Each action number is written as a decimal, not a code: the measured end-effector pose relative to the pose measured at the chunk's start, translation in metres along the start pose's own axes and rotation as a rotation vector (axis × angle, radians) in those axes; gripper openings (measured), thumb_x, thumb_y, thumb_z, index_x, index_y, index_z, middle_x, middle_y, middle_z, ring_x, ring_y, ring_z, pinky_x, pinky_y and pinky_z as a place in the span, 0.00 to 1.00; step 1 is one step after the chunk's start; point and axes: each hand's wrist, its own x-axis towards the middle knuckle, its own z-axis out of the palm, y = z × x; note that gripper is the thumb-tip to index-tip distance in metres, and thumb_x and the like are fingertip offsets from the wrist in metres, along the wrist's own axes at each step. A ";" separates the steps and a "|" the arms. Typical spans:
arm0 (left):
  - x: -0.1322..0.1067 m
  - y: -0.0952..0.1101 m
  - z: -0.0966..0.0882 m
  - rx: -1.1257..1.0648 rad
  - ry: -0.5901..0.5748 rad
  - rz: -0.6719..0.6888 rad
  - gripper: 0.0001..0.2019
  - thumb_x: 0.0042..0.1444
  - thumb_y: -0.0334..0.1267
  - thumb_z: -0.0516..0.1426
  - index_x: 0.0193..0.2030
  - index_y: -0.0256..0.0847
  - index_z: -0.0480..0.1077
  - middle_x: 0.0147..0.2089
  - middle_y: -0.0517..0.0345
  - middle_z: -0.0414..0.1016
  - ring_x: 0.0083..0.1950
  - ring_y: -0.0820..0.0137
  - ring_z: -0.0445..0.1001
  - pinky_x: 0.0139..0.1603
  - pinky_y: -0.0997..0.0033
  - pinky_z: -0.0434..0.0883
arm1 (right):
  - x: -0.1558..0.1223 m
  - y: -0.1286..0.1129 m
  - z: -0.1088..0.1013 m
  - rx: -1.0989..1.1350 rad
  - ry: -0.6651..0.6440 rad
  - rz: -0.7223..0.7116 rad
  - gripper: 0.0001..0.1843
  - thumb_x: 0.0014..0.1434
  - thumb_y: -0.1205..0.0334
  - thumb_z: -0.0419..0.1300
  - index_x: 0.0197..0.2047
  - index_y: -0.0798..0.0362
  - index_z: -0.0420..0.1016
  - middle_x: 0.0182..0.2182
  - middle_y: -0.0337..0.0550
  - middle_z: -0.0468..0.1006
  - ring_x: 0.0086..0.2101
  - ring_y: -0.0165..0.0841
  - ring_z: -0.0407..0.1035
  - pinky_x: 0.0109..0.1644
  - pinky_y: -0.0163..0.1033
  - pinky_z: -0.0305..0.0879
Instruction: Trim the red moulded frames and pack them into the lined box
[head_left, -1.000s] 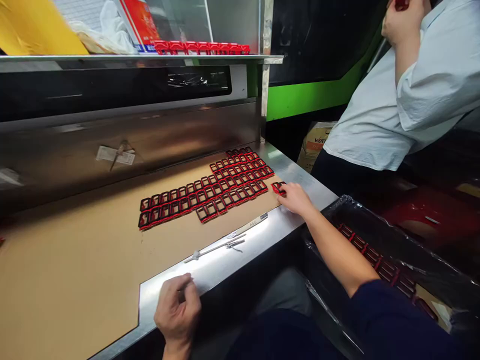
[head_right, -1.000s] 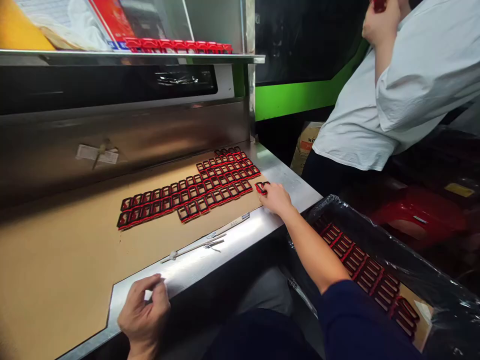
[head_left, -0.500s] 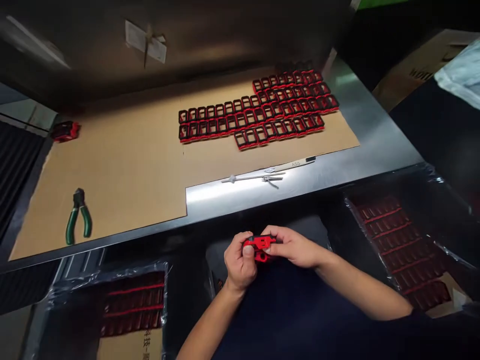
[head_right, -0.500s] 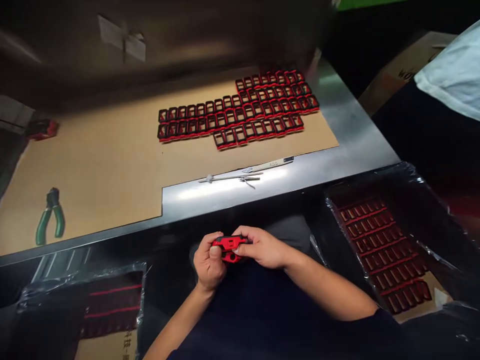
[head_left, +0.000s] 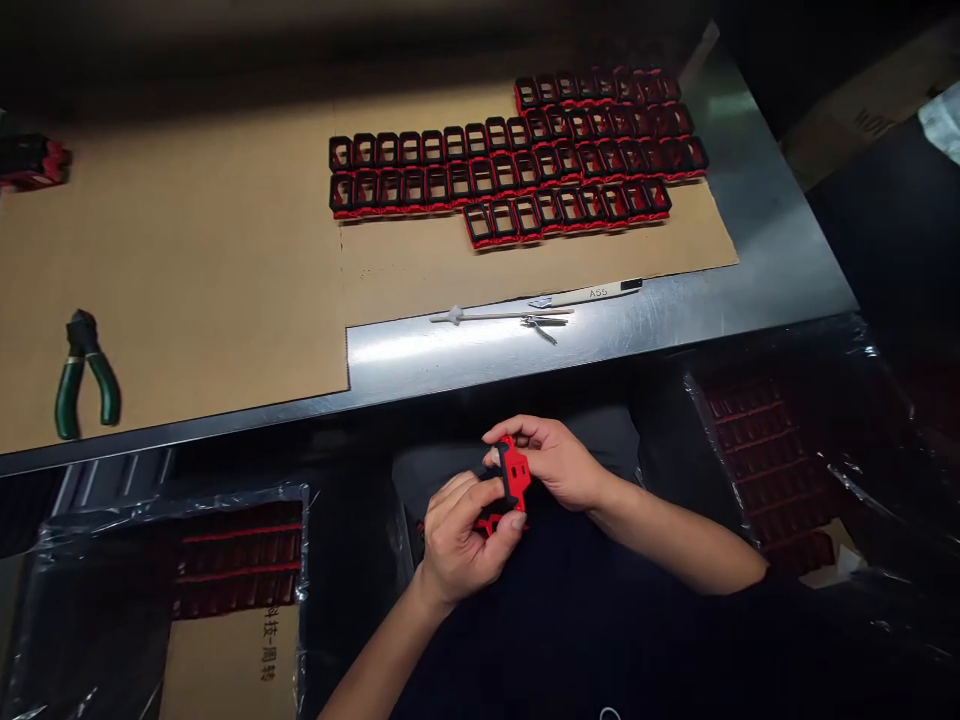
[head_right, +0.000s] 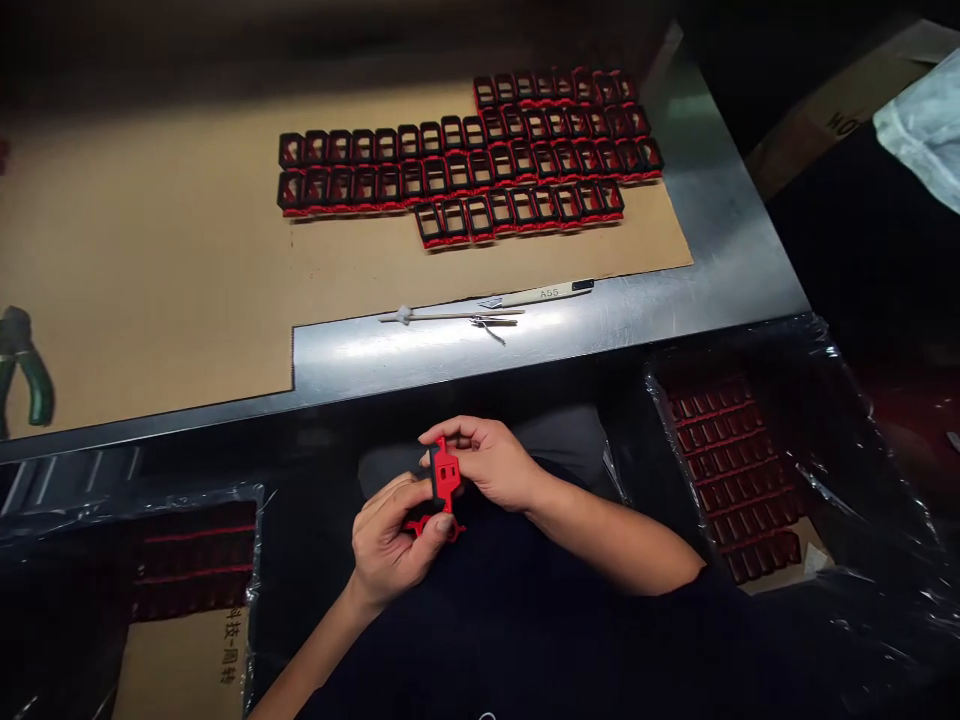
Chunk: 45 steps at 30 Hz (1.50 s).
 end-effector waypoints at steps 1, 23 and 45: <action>0.000 0.000 0.001 -0.015 -0.016 -0.018 0.08 0.59 0.35 0.60 0.44 0.39 0.72 0.26 0.61 0.71 0.26 0.73 0.66 0.29 0.72 0.66 | -0.001 0.001 0.000 -0.017 0.030 -0.027 0.15 0.49 0.63 0.69 0.42 0.55 0.78 0.30 0.39 0.79 0.28 0.25 0.70 0.29 0.27 0.66; 0.002 0.001 -0.004 -0.203 -0.182 -0.227 0.11 0.61 0.41 0.58 0.29 0.39 0.66 0.22 0.67 0.63 0.23 0.79 0.61 0.25 0.80 0.59 | -0.004 0.011 -0.003 -0.091 0.047 -0.090 0.13 0.52 0.62 0.69 0.43 0.54 0.79 0.30 0.37 0.77 0.30 0.25 0.71 0.34 0.28 0.68; 0.008 0.003 0.003 -0.179 -0.174 -0.229 0.09 0.59 0.37 0.58 0.28 0.40 0.66 0.21 0.66 0.65 0.21 0.78 0.62 0.24 0.79 0.61 | -0.036 -0.008 -0.018 -0.268 -0.030 -0.005 0.18 0.55 0.52 0.69 0.38 0.57 0.73 0.30 0.38 0.71 0.28 0.24 0.64 0.29 0.28 0.65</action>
